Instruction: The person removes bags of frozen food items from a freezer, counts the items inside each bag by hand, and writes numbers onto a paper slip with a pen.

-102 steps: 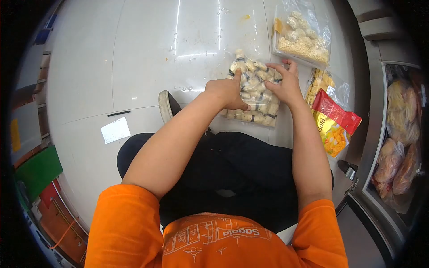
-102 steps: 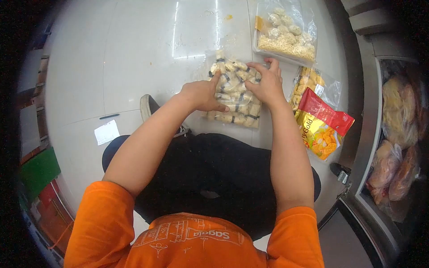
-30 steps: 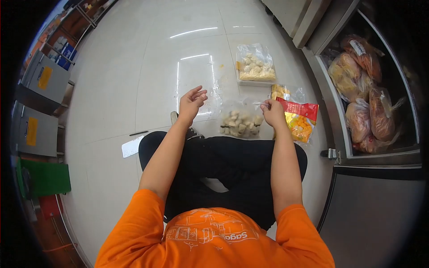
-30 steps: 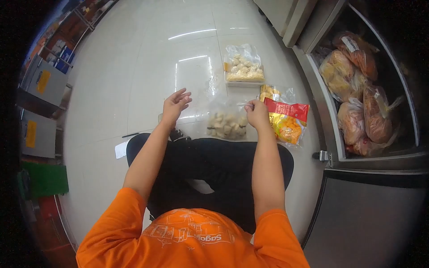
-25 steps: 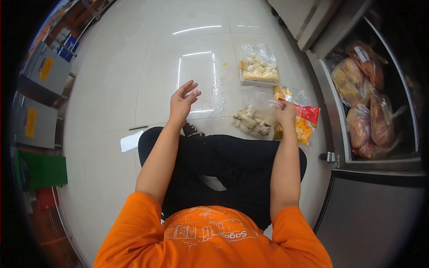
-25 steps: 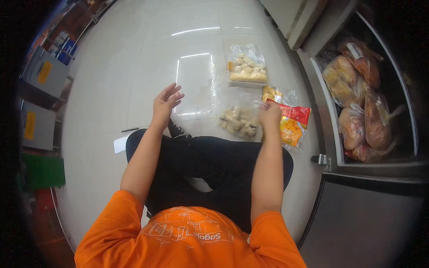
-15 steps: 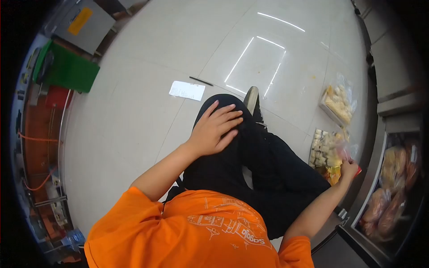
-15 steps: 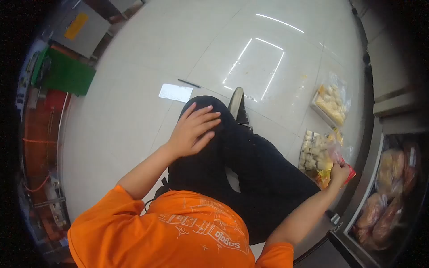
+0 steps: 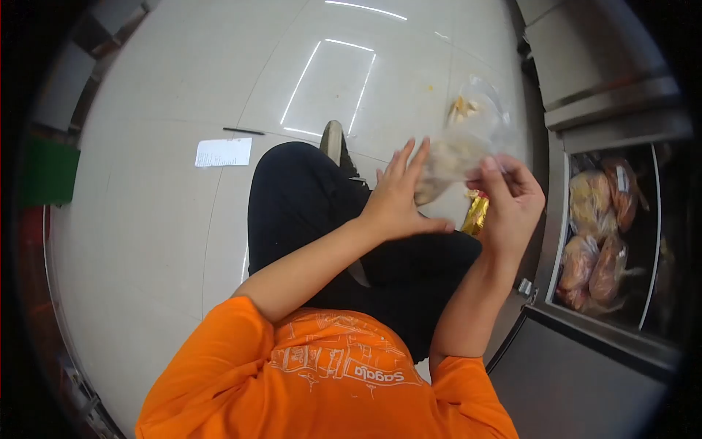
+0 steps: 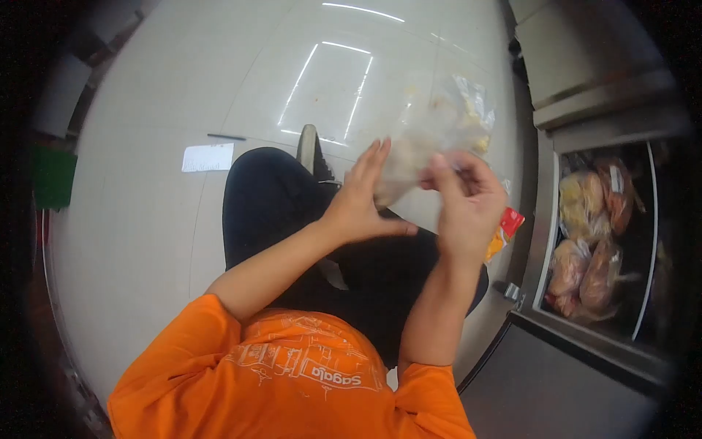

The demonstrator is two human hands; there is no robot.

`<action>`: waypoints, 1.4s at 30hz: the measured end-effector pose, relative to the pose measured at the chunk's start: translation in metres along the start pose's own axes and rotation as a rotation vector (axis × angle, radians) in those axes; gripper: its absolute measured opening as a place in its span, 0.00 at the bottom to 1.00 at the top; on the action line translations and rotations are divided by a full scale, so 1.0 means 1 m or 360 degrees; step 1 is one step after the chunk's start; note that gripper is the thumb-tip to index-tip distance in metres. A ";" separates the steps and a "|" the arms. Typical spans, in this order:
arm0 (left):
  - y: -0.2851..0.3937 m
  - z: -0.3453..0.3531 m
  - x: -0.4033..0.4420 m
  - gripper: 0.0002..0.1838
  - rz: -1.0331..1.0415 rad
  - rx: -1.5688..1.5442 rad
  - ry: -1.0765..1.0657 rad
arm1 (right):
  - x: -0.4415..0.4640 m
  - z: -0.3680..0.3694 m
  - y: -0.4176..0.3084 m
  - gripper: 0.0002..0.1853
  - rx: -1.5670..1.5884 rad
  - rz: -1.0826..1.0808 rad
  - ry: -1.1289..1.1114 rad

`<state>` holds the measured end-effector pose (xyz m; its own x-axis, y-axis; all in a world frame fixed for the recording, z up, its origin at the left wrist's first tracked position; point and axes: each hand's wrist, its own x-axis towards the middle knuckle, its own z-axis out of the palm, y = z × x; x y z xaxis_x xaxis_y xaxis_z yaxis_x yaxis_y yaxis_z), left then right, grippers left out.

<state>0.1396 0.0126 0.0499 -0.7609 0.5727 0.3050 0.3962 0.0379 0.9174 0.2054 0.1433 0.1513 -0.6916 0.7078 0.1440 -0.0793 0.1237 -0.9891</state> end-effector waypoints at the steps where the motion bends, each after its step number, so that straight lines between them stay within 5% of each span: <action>1: 0.002 0.004 0.011 0.45 0.0071 -0.0154 0.0125 | -0.007 0.014 -0.014 0.10 0.0043 -0.0088 -0.0074; 7: 0.011 -0.039 0.028 0.30 -0.0480 -0.1678 -0.0058 | 0.013 0.034 -0.045 0.10 -0.0148 -0.0727 -0.0386; 10: 0.012 -0.061 0.022 0.32 -0.0695 -0.1989 -0.0183 | 0.012 0.002 -0.042 0.12 -0.0145 -0.0693 0.0180; 12: 0.019 -0.068 0.018 0.32 -0.0676 -0.2098 -0.0237 | 0.014 -0.022 -0.018 0.14 -0.0072 -0.0464 0.0255; 14: 0.033 -0.074 0.017 0.32 -0.0638 -0.1993 -0.0155 | 0.007 -0.037 0.007 0.19 -0.0105 -0.0225 0.0160; 22: 0.052 -0.079 0.016 0.34 -0.0531 -0.1749 -0.0274 | -0.027 -0.033 0.039 0.24 0.0087 -0.0163 -0.0215; 38: 0.057 -0.075 0.023 0.33 -0.0591 -0.1684 -0.0233 | -0.016 -0.037 0.041 0.28 0.0239 0.0017 -0.0256; 42: 0.038 -0.073 0.022 0.36 -0.0641 -0.1589 -0.0374 | -0.007 -0.045 0.053 0.32 0.0398 -0.0274 -0.0305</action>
<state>0.1005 -0.0335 0.1104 -0.5826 0.8124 -0.0223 -0.5331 -0.3613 0.7650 0.2380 0.1760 0.0993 -0.7728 0.5453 0.3247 -0.3633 0.0393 -0.9308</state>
